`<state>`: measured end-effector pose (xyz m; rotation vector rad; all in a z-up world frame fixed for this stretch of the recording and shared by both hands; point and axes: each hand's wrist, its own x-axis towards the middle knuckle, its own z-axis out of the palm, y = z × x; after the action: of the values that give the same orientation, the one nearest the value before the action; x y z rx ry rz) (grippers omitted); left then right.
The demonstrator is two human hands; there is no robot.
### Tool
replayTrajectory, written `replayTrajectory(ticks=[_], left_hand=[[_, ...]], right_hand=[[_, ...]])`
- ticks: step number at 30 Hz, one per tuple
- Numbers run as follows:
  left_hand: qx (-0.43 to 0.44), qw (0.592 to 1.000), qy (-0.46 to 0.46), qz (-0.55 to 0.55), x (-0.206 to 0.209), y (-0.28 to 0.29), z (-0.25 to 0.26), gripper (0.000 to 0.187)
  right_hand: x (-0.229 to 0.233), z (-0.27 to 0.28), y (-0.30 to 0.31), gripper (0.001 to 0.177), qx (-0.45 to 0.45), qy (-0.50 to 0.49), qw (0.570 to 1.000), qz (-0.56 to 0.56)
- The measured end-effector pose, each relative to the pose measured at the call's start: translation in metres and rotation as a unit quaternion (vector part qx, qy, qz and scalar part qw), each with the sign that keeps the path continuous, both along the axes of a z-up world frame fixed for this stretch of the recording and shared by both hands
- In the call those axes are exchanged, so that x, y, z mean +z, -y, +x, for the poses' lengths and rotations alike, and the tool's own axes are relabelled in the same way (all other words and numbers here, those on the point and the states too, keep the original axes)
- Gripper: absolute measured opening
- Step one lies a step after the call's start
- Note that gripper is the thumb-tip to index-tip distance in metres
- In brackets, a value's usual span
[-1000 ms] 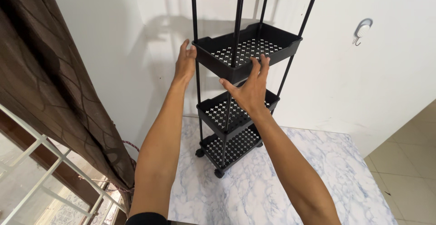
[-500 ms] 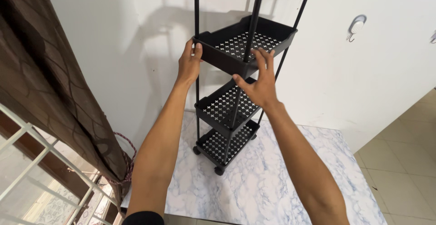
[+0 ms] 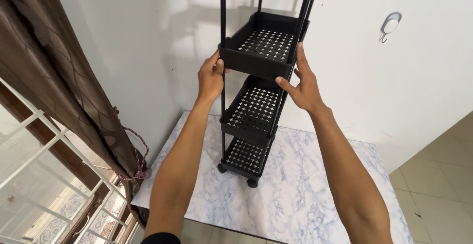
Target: The person disassembles a black three-tier rolling cart on a marble-patterned table. They remove the top tray, then detach the vertical support rods from the side panels one by one, placing each component on the table.
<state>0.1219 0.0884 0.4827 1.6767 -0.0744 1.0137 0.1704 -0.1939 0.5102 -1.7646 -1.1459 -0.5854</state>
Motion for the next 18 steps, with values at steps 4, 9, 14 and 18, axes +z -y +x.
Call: replayTrajectory(ticks=[4, 9, 14, 18], left_hand=[[0.025, 1.0, -0.007, -0.001, 0.003, 0.029, -0.014, 0.039], [0.074, 0.996, 0.003, 0.05, -0.002, 0.055, -0.035, 0.041], [0.086, 0.994, 0.022, 0.058, -0.008, 0.072, -0.044, 0.041], [0.093, 0.993, 0.025, 0.067, -0.012, 0.082, -0.053, 0.043]], right_hand=[[-0.003, 0.003, 0.021, 0.092, -0.003, -0.009, 1.0, -0.006], [-0.013, 0.008, 0.033, 0.083, 0.036, -0.025, 0.998, 0.04], [-0.023, 0.003, 0.036, 0.071, 0.022, 0.007, 0.998, 0.063], [-0.031, -0.005, 0.035, 0.069, -0.11, -0.188, 0.976, 0.01]])
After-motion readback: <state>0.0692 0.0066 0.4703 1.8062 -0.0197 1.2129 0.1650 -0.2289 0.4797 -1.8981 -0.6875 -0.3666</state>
